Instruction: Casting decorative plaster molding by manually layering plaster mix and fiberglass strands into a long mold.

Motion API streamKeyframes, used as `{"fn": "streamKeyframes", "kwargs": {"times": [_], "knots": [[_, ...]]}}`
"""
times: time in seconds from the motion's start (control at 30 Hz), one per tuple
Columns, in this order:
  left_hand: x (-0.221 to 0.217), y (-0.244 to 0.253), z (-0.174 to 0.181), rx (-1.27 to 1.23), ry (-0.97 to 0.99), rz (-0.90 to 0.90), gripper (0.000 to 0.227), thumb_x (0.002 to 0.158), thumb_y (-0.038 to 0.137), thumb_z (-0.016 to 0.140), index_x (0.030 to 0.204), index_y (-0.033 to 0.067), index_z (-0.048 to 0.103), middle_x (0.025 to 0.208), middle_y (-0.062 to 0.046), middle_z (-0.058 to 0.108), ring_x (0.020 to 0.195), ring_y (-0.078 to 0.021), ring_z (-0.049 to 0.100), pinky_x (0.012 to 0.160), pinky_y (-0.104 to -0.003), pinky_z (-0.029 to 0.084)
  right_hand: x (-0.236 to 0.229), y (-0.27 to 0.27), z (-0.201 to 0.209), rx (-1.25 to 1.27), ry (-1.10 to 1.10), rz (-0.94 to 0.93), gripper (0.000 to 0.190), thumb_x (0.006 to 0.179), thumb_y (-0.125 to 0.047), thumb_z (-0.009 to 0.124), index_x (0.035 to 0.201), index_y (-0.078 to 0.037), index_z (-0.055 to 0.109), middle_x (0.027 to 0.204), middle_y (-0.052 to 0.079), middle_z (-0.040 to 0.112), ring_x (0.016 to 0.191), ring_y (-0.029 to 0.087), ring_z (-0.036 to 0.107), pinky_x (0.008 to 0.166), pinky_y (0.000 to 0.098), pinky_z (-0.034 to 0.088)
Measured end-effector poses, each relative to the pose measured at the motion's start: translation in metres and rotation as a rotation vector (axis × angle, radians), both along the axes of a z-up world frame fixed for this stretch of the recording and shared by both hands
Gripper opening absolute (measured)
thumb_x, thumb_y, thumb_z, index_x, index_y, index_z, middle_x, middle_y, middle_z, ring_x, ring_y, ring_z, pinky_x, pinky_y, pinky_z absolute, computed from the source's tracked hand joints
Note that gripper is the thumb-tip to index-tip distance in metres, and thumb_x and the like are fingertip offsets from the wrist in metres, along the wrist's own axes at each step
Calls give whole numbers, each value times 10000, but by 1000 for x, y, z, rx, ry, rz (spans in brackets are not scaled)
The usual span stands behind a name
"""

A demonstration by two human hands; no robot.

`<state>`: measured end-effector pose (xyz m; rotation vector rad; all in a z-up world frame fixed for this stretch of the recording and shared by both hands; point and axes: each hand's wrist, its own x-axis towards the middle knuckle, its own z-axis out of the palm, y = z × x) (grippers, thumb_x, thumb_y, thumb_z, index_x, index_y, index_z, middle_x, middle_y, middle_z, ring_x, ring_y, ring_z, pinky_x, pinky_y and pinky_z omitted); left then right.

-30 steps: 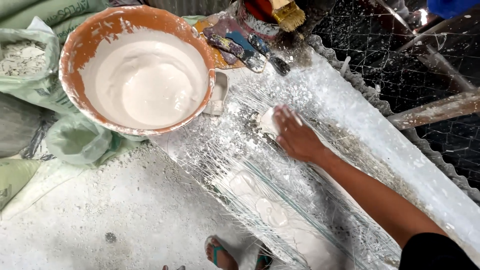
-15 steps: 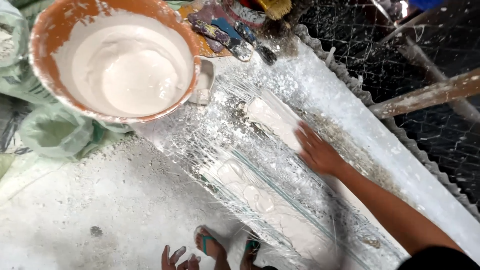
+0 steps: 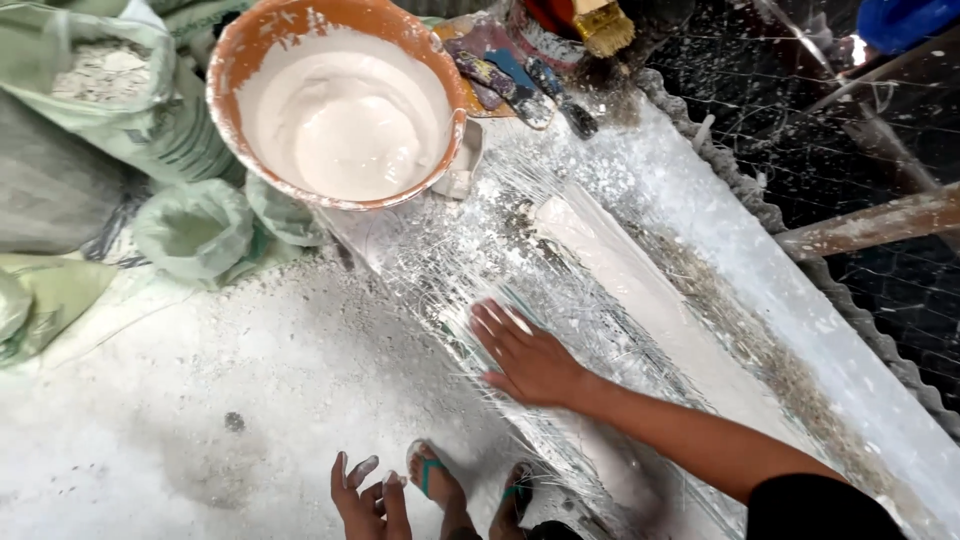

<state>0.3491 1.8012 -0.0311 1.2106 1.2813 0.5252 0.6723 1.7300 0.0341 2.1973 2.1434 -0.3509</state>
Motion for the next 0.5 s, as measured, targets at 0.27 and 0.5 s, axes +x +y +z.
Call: {"fn": "streamKeyframes", "kwargs": {"times": [0.27,0.5], "knots": [[-24,-16,-52,21,88,74,892,832,31,659,1593,19,194,1224,-220,601,744,-307,747,597,-376,637,24,36,-6,181,128,31,726,1106,-422,254,1562,136,167,1668,328,132,1571,437,96,1271,504,115],[-5,-27,-4,-70,83,73,796,892,162,601,1584,75,216,1263,-161,583,719,-274,776,609,-353,643,28,58,-18,53,189,-136,787,1060,-515,139,1597,57,87,1709,230,64,1583,376,24,1248,499,165]]}}
